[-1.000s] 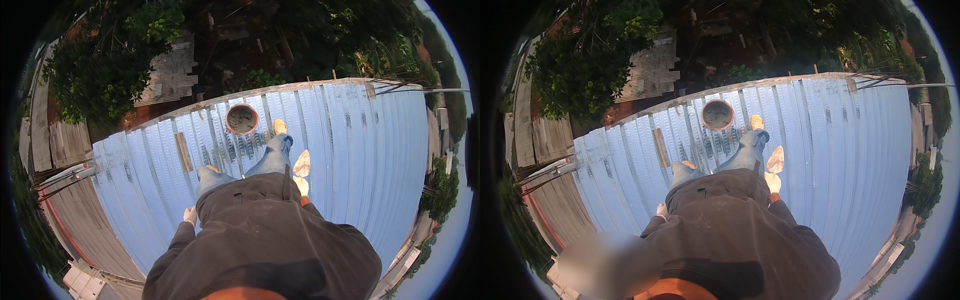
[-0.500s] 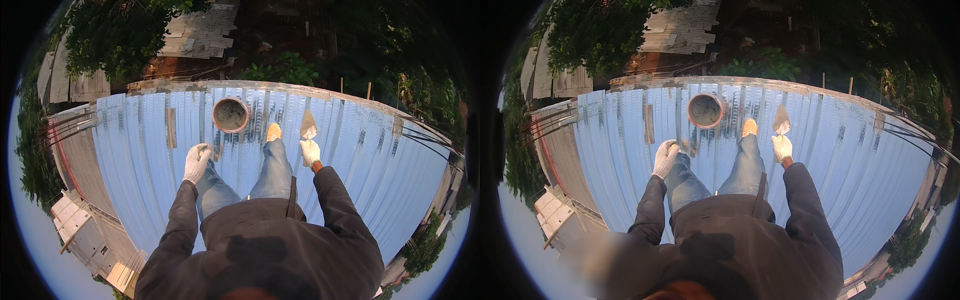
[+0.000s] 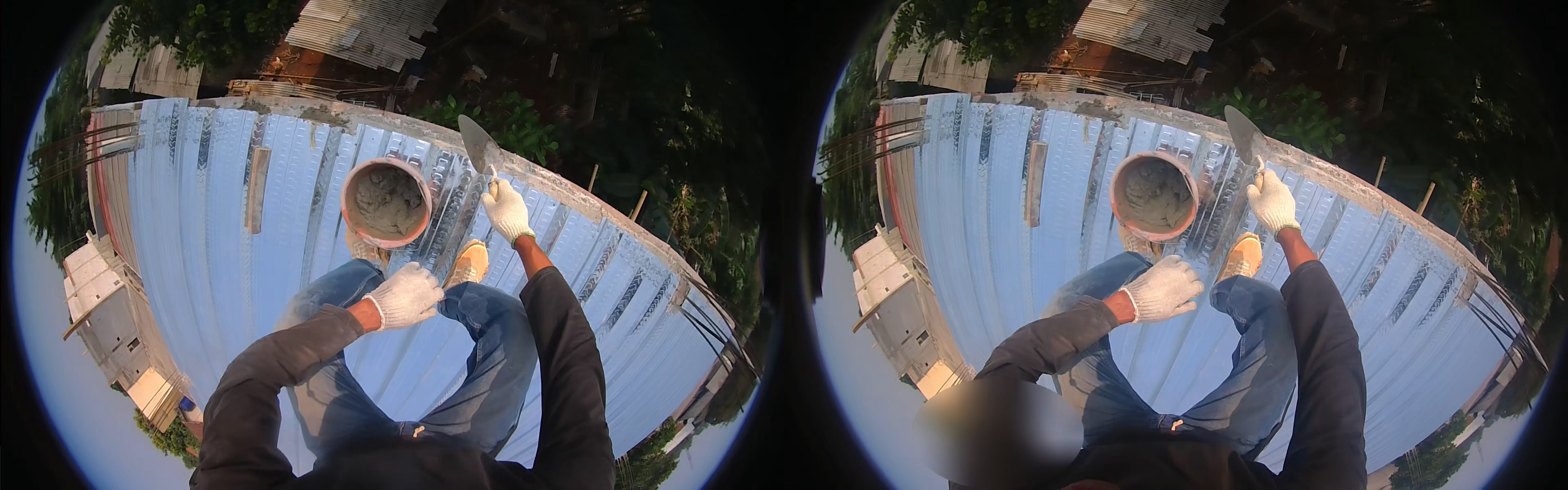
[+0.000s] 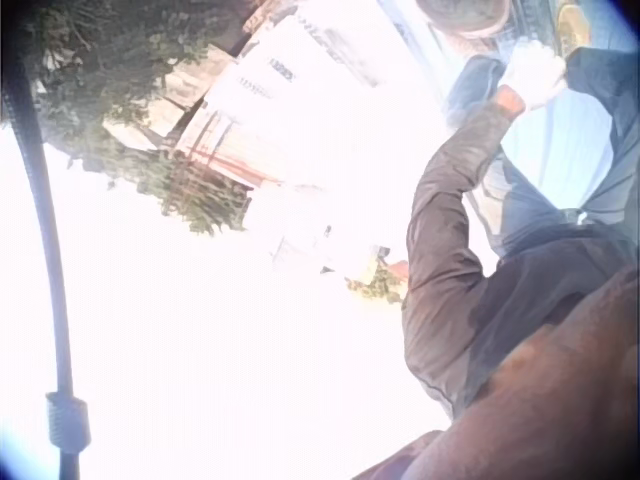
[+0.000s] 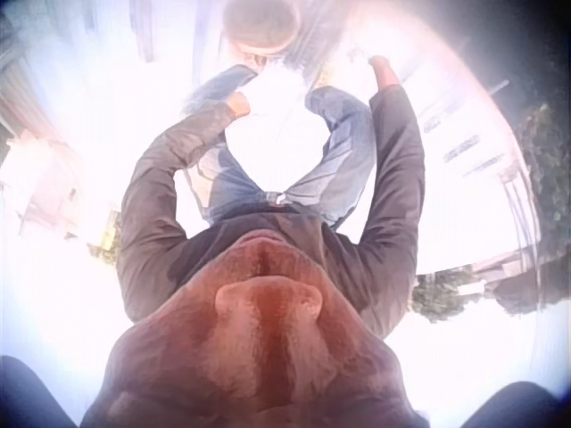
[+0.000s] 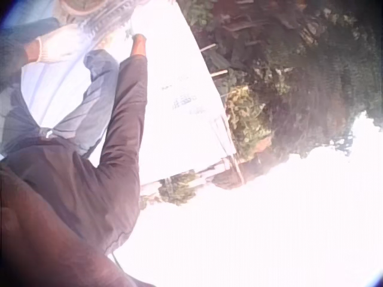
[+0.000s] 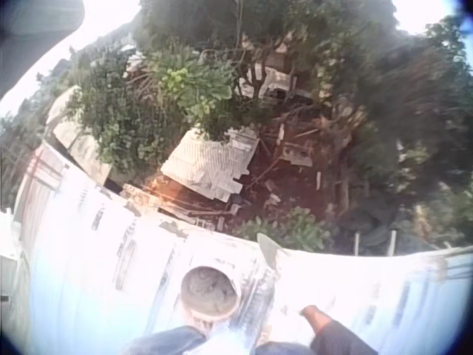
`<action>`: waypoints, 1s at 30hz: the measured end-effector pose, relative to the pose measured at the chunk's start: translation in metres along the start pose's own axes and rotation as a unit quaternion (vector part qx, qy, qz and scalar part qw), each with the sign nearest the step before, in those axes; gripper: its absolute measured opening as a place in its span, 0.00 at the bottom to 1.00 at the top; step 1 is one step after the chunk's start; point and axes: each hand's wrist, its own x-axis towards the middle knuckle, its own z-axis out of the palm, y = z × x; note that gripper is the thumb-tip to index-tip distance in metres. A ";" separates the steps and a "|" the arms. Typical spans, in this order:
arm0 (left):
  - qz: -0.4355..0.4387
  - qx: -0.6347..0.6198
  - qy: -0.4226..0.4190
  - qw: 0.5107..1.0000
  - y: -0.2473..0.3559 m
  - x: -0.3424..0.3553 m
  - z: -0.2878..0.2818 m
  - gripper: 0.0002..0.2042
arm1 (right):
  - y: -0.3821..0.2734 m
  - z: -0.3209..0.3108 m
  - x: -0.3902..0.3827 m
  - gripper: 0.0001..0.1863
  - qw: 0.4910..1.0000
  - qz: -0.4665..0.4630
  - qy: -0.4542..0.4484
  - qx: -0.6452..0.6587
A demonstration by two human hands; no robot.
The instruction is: The person scoops cement from a bucket using a trowel and applies it to the edge of a corrugated metal roof. The person repeatedly smooths the cement along the roof's edge.
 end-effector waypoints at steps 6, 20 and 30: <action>0.006 0.035 -0.029 0.999 -0.068 0.024 0.002 0.17 | 0.031 0.065 0.118 0.21 0.986 -0.121 0.021 -0.110; 0.129 0.272 0.114 0.947 -0.082 0.023 -0.010 0.11 | -0.030 0.125 0.186 0.12 0.922 -0.277 -0.032 -0.269; 0.127 0.241 0.101 0.957 -0.076 0.018 -0.014 0.12 | 0.011 0.105 0.195 0.14 0.946 -0.189 0.020 -0.263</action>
